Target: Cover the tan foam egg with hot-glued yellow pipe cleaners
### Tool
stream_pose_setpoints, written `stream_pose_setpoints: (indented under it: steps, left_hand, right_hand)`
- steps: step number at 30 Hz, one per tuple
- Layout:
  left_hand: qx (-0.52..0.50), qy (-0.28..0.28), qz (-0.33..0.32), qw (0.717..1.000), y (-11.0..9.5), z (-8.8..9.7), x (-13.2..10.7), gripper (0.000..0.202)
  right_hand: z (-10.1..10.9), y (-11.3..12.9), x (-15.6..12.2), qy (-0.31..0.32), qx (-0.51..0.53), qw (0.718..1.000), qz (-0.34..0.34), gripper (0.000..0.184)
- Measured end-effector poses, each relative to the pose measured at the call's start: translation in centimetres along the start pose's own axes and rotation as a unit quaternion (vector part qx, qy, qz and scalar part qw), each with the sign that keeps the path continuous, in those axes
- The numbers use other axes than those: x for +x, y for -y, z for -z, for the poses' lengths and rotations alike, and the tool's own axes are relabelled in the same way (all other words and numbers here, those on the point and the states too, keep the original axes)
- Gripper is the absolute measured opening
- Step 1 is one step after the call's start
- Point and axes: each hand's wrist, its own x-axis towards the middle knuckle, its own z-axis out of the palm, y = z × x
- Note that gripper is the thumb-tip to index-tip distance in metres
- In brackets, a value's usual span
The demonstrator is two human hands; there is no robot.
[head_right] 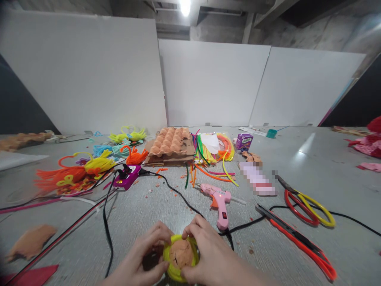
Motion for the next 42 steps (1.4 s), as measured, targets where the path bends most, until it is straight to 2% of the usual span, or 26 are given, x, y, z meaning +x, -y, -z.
stream_pose_setpoints:
  steps: [6, 20, 25, 33, 42]
  left_hand:
    - [0.007, -0.001, 0.013, 1.000, 0.3, 0.0, 0.2, 0.026]
    - [-0.015, -0.016, 0.017, 1.000, 0.5, -0.3, 0.1, 0.022]
    - [0.000, -0.023, -0.003, 1.000, 0.3, -0.3, 0.0, 0.019]
    - [-0.076, -0.014, 0.071, 0.995, 0.2, -0.3, 0.1, 0.023]
    - [-0.095, -0.006, 0.098, 0.991, -0.1, -0.2, 0.1, 0.028]
  right_hand:
    - [-0.1, -0.3, 0.0, -0.005, 0.000, 1.000, 0.013, 0.032]
    - [-0.6, -0.8, 0.1, -0.001, 0.015, 1.000, 0.022, 0.030]
    - [0.0, -0.1, 0.0, 0.002, 0.001, 1.000, -0.002, 0.032]
    - [0.0, 0.1, 0.0, 0.008, -0.003, 1.000, 0.006, 0.032]
    - [-0.2, -0.3, -0.2, -0.004, -0.010, 1.000, 0.011, 0.031]
